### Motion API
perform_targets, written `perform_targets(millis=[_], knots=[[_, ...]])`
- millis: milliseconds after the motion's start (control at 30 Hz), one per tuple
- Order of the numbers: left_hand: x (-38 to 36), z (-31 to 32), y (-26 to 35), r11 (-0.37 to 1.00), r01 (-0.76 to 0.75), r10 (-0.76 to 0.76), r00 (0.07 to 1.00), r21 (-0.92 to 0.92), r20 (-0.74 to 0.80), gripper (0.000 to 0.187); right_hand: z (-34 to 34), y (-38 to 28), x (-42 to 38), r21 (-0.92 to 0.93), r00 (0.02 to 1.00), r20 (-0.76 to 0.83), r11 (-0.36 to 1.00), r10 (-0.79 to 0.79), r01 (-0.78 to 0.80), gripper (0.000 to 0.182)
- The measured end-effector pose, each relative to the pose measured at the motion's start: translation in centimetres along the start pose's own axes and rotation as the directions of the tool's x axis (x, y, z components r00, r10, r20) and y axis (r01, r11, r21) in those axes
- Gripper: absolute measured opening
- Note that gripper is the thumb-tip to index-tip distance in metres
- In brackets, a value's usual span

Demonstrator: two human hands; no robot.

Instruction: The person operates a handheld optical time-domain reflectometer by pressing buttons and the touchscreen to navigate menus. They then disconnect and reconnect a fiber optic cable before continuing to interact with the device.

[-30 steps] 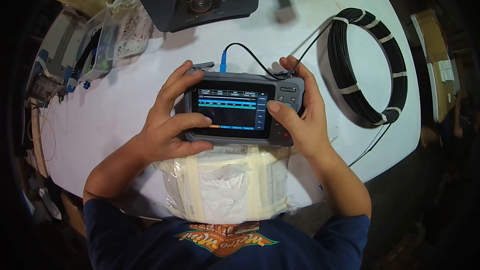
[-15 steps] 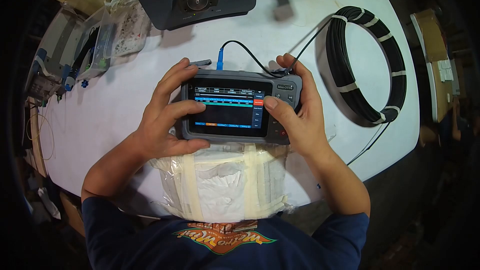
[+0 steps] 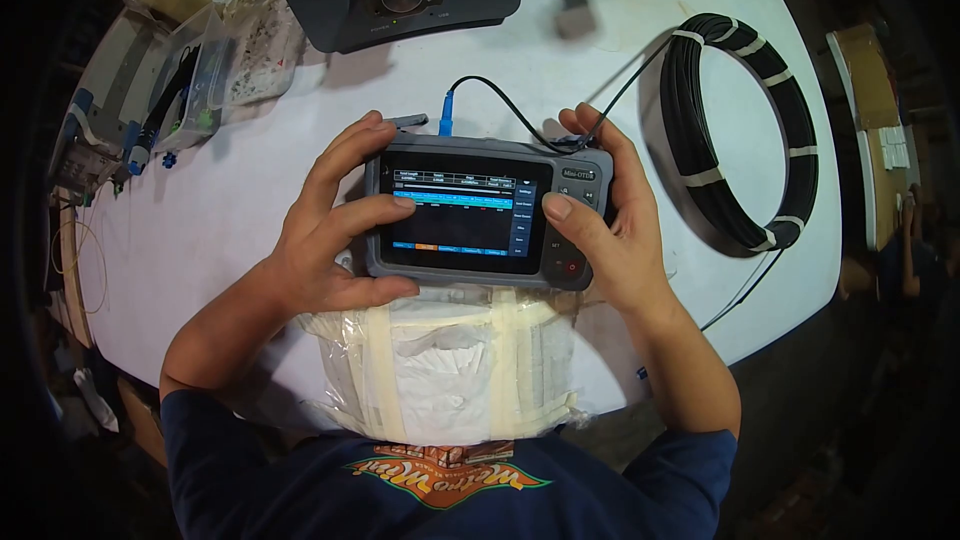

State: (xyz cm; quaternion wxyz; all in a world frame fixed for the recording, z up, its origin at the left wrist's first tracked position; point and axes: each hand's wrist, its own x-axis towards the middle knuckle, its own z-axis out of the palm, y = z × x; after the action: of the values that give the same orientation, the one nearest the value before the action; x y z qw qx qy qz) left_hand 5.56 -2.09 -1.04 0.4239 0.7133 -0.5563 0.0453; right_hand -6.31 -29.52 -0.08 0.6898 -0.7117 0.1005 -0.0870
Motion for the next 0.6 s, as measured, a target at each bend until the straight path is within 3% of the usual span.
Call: perform_targets(millis=[67,233,333,600], knots=[[-0.05,-0.07,0.09,1.0,-0.005,0.005,1.0,-0.013,0.001,0.062,-0.1,0.03,0.04,0.024,1.0,0.011,1.0,0.004,-0.005,0.097],[-0.03,-0.14,0.56,0.998,-0.049,0.048,0.998,0.033,0.043,0.031,-0.11,0.06,0.09,-0.002,1.0,0.015,1.0,-0.003,0.003,0.095],[-0.1,-0.47,0.43,0.996,-0.073,0.068,0.991,0.042,0.117,0.033,-0.11,0.08,0.05,-0.01,1.0,0.016,1.0,-0.006,0.006,0.095],[-0.11,-0.28,0.23,0.996,-0.076,0.071,0.993,0.053,0.099,0.034,-0.12,-0.01,0.01,-0.015,1.0,0.02,1.0,-0.009,0.01,0.093]])
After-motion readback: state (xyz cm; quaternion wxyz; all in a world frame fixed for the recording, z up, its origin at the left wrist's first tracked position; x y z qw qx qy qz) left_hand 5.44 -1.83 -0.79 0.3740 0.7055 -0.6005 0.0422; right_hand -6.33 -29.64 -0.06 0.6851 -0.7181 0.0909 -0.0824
